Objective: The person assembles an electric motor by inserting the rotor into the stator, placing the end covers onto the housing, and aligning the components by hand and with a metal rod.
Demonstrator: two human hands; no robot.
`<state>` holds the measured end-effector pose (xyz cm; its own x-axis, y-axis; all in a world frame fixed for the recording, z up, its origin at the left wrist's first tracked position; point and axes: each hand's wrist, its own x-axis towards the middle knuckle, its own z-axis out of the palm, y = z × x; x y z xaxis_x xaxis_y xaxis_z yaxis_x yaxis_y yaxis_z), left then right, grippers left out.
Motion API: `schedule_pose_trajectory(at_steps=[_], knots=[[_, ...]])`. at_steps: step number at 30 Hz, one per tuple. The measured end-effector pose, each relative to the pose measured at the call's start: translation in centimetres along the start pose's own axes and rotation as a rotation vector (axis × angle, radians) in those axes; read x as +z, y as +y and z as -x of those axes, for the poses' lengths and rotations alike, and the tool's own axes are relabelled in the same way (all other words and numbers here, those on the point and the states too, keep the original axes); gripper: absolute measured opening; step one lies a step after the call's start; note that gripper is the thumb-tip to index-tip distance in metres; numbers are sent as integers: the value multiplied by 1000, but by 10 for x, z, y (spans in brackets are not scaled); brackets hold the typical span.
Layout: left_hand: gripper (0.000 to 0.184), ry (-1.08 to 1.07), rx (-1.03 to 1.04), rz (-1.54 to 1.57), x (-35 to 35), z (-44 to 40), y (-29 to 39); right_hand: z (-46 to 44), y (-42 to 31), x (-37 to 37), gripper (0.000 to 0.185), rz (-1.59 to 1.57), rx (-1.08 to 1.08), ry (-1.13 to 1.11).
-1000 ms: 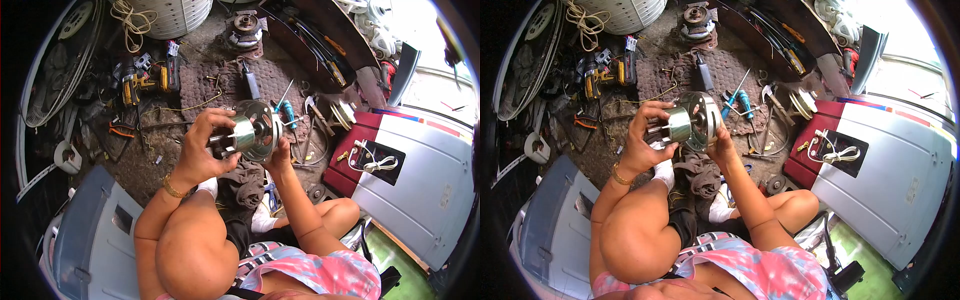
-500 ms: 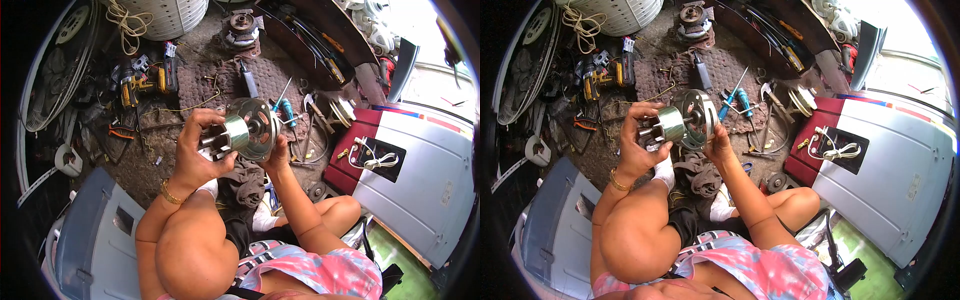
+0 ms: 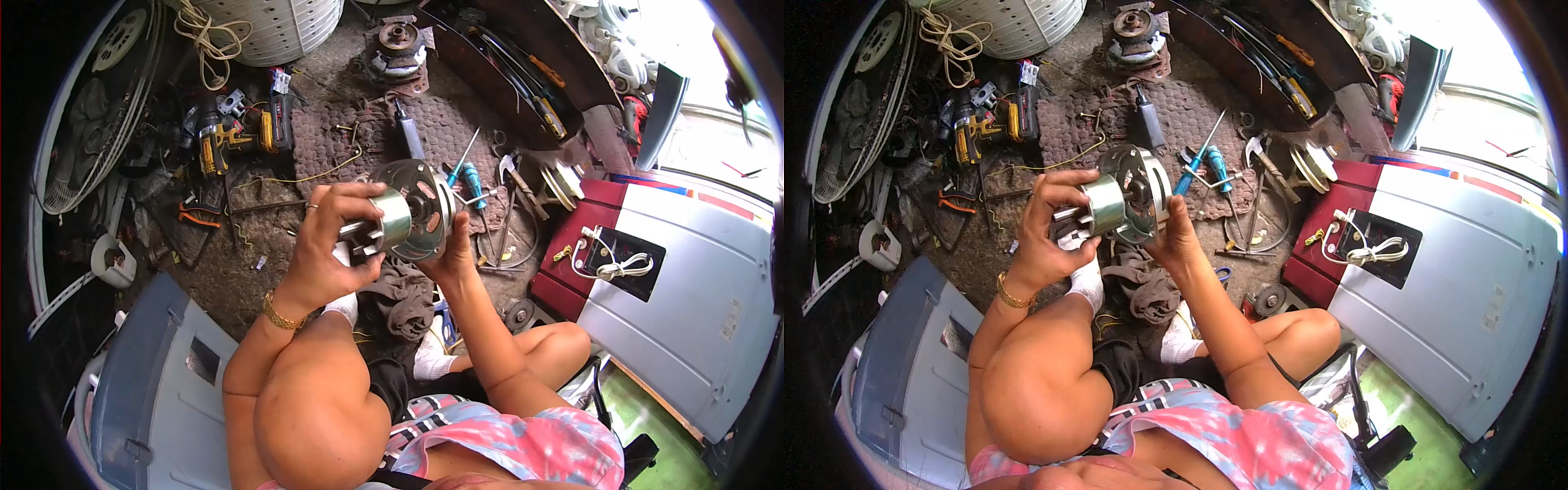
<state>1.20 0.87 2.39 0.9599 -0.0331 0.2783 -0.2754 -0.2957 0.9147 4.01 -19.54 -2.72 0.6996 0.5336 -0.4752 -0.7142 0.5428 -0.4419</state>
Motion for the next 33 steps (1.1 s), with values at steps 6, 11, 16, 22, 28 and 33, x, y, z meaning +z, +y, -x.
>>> schedule_pose_trajectory(at_steps=[6, 11, 16, 22, 28, 33], knots=[[48, 51, -317, 392, 7, 6, 0, 4, 4, -2, 117, 35, -123, -38], [49, 113, -665, 802, 5, 19, -19, 8, 20, 19, 155, 275, -451, -36], [52, 94, -780, 921, 5, 32, -29, 2, 29, 18, 154, 470, -545, -87], [54, 82, -554, 806, 7, 24, -21, 1, 32, 17, 146, 255, -426, -36], [60, -8, -392, 479, 12, 12, -12, 11, 32, -1, 110, -88, -153, -55], [63, -16, -392, 318, 22, 4, 0, 13, 27, -6, 105, -23, -139, -41]])
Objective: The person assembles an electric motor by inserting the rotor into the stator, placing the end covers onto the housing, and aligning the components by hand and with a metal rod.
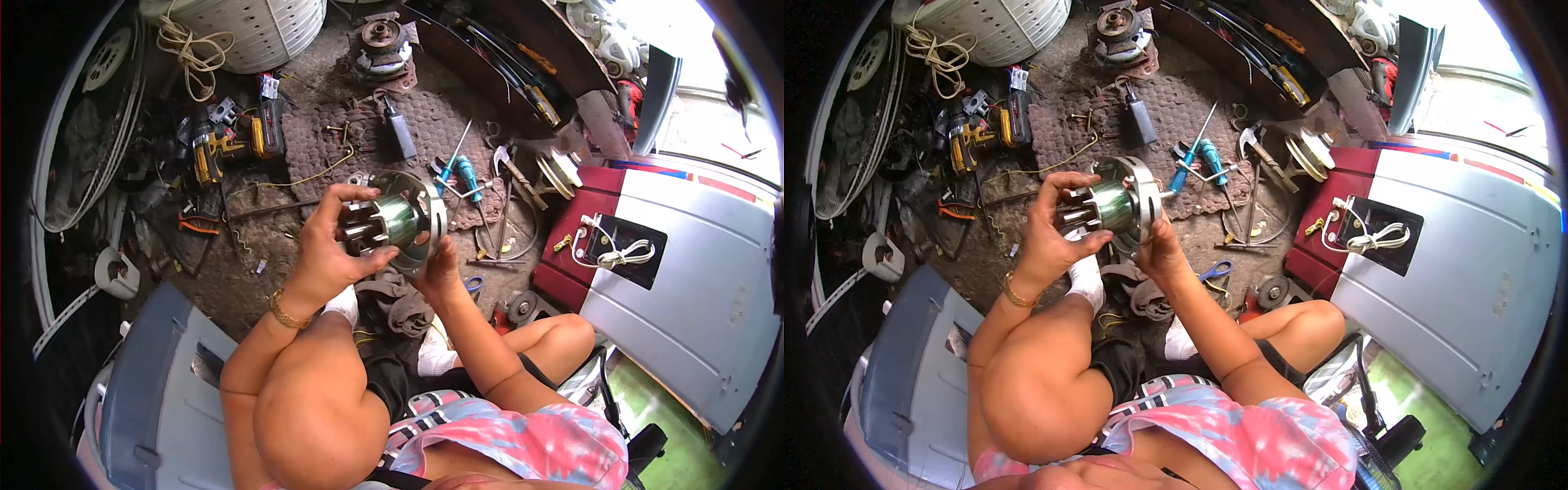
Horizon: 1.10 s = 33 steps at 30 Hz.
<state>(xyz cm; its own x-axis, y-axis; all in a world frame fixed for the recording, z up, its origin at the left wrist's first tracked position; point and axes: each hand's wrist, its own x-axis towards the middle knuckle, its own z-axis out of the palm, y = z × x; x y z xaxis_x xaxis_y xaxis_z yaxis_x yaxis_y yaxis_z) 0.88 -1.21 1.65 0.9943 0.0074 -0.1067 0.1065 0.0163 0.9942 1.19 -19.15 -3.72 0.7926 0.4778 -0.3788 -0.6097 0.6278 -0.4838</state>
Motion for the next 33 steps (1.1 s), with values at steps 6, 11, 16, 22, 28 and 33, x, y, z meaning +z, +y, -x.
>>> schedule_pose_trajectory(at_steps=[6, 11, 16, 22, 28, 33], knots=[[74, -164, -82, 258, -7, 1, 13, 3, -27, -3, 96, -37, 5, -1], [50, 83, 5, 387, -41, -3, -25, 8, -61, -20, 85, 174, -152, 83], [38, 235, -220, 268, -53, 2, -104, -9, -48, -31, 79, 569, -327, 50], [37, 233, -424, 233, -48, 8, -149, -27, -22, -53, 77, 1056, -410, 53], [39, 271, -424, 189, -59, 13, -160, -49, -14, -65, 70, 1432, -679, -193], [38, 285, -445, 178, -61, 15, -164, -52, -10, -64, 68, 1609, -714, -272]])
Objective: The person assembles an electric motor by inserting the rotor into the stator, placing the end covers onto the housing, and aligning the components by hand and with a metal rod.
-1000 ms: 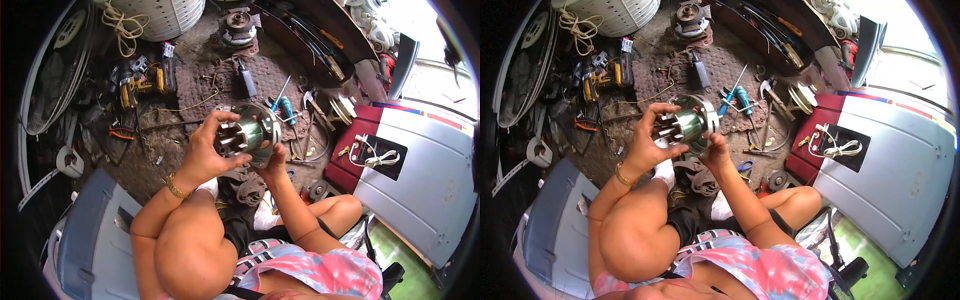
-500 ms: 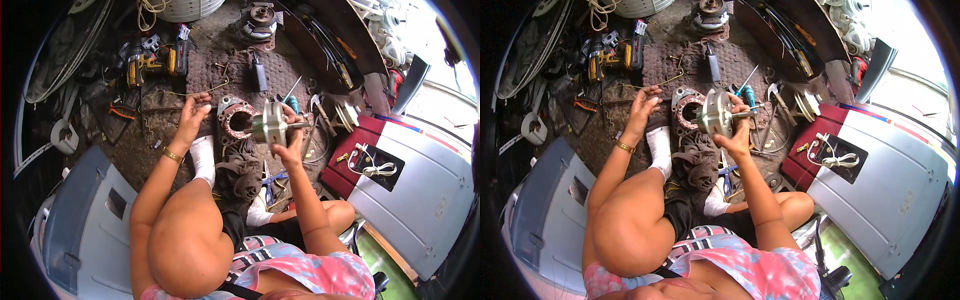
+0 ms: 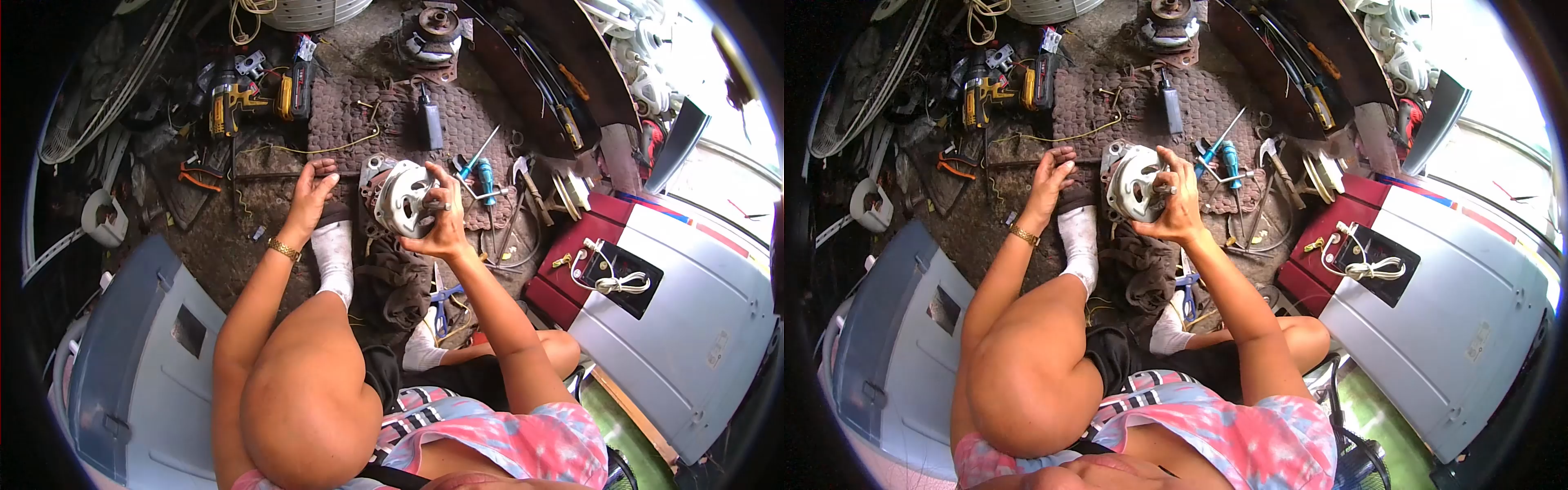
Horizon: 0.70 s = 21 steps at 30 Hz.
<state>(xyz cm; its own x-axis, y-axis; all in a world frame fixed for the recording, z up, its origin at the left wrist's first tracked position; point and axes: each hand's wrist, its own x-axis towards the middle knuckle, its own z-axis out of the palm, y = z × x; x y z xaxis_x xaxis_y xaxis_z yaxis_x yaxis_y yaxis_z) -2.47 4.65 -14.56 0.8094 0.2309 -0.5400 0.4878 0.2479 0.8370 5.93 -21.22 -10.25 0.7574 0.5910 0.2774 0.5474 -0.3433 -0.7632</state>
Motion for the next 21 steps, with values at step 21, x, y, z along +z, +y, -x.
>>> schedule_pose_trajectory(at_steps=[21], knots=[[38, -23, -3, -58, 3, -2, -18, 7, 3, 17, 71, 192, -101, -138]])
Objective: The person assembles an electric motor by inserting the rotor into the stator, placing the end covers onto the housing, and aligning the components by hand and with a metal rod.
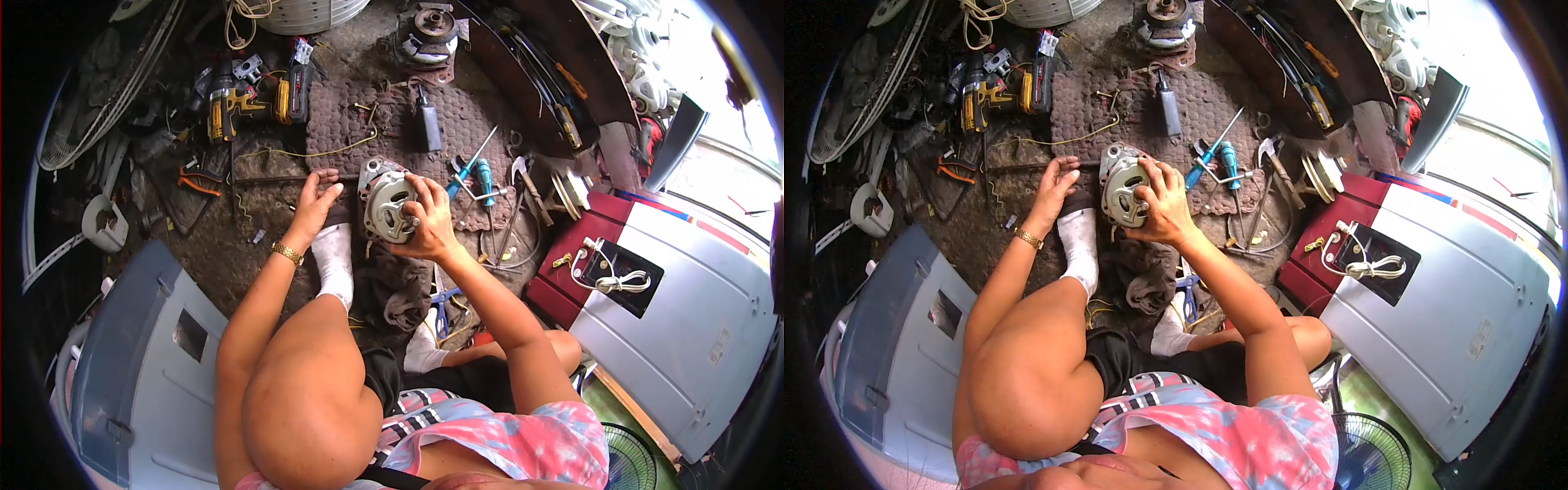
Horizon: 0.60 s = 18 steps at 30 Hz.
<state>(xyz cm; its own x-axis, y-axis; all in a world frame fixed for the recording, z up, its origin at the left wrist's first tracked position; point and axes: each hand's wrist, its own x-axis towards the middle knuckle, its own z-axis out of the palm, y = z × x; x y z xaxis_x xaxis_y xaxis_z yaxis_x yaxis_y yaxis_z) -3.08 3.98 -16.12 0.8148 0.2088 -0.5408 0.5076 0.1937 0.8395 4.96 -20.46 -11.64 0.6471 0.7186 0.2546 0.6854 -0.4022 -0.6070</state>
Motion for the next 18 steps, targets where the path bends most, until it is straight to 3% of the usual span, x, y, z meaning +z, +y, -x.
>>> schedule_pose_trajectory(at_steps=[18], knots=[[48, -60, 91, -109, 12, -7, -17, 10, 2, 31, 70, 41, 107, 87]])
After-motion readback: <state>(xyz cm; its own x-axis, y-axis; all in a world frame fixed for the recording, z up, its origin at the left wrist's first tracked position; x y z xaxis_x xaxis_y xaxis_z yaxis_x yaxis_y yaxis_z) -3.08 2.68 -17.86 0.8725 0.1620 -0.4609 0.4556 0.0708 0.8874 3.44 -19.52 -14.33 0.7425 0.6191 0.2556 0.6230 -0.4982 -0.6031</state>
